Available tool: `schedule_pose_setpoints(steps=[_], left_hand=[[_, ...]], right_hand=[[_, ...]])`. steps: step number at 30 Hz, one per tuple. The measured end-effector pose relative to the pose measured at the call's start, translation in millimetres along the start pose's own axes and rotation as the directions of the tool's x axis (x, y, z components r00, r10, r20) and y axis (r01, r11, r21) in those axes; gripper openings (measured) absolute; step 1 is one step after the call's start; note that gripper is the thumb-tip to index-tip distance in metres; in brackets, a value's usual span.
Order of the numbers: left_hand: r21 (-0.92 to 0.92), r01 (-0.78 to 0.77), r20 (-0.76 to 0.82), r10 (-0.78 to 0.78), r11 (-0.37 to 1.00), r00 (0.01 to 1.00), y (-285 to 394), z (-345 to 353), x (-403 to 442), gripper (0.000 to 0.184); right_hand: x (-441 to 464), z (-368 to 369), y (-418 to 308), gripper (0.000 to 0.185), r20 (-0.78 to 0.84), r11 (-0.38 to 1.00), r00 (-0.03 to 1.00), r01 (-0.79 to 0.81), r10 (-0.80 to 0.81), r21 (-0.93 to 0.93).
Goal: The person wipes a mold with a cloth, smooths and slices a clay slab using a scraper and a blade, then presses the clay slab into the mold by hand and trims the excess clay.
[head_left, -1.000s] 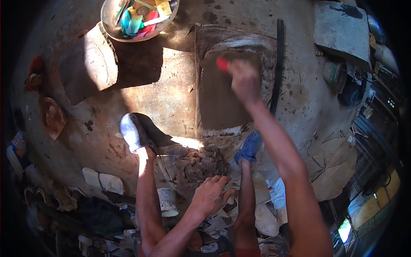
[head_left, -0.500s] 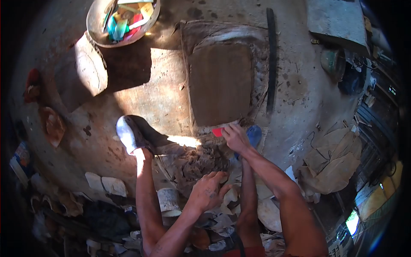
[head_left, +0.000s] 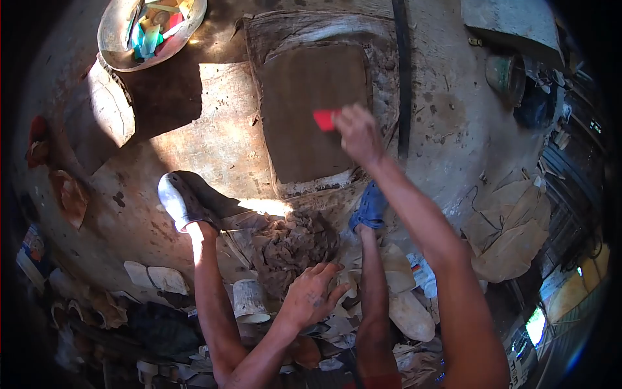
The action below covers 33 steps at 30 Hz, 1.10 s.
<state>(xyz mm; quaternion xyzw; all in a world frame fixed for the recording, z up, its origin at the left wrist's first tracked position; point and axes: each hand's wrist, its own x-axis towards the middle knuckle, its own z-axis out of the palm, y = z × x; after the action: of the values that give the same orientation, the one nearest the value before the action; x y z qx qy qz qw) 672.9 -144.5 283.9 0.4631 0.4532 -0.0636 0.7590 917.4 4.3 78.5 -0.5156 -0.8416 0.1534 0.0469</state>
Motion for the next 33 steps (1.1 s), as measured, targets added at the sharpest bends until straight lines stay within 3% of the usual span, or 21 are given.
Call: schedule_pose_setpoints(steps=[4, 6, 8, 11, 13, 15, 20, 22, 30, 33], left_hand=[[0.017, 0.045, 0.023, -0.045, 0.999, 0.999, 7.5, -9.2, 0.2, 0.043], [0.023, 0.045, 0.026, -0.045, 0.999, 0.999, 5.1, -12.6, 3.3, 0.044], [0.009, 0.048, 0.036, -0.048, 0.999, 0.998, 1.5, -10.0, 5.5, 0.045], [0.031, 0.038, 0.0, -0.038, 0.999, 0.999, -4.4, -2.8, 6.0, 0.046], [0.039, 0.079, 0.04, -0.08, 0.996, 0.996, -2.8, -1.2, 6.2, 0.044], [0.049, 0.057, 0.018, -0.058, 0.997, 0.998, -7.3, 4.9, 5.3, 0.044], [0.016, 0.025, -0.007, -0.025, 1.0, 1.0, -0.9, 8.3, 7.6, 0.042], [-0.013, 0.067, 0.034, -0.067, 0.998, 0.997, 5.1, 3.9, 9.0, 0.045], [0.002, 0.057, 0.011, -0.057, 0.998, 0.998, 10.0, -16.8, 6.2, 0.044], [0.025, 0.06, 0.034, -0.061, 0.998, 0.998, 6.6, -13.6, 3.2, 0.045]], right_hand=[[-99.2, 3.6, -40.5, 0.026, 0.102, 0.999, 0.994, 0.03, -0.033, 0.033], [-101.7, -5.1, -42.6, 0.023, 0.119, 0.999, 0.992, 0.04, -0.042, 0.024], [-94.6, -17.4, -36.5, 0.013, 0.281, 0.99, 0.956, 0.044, -0.081, 0.135], [5.4, -34.6, 19.3, 0.008, -0.154, 1.0, 0.988, 0.025, -0.026, -0.006], [73.8, -38.8, 64.6, 0.016, -0.232, 0.997, 0.973, -0.039, 0.022, -0.07], [107.7, -31.4, 94.6, 0.024, -0.162, 0.997, 0.984, 0.073, -0.075, -0.023], [41.6, -24.4, 76.3, 0.026, -0.034, 1.0, 0.999, 0.002, -0.003, -0.023], [3.3, -28.6, 57.4, 0.028, 0.087, 1.0, 0.996, -0.005, 0.008, -0.029], [-119.6, 2.5, -19.8, 0.025, 0.008, 0.992, 0.992, -0.125, 0.125, -0.014], [-135.8, 11.0, -51.0, 0.016, 0.007, 0.953, 0.957, -0.29, 0.291, 0.085]])
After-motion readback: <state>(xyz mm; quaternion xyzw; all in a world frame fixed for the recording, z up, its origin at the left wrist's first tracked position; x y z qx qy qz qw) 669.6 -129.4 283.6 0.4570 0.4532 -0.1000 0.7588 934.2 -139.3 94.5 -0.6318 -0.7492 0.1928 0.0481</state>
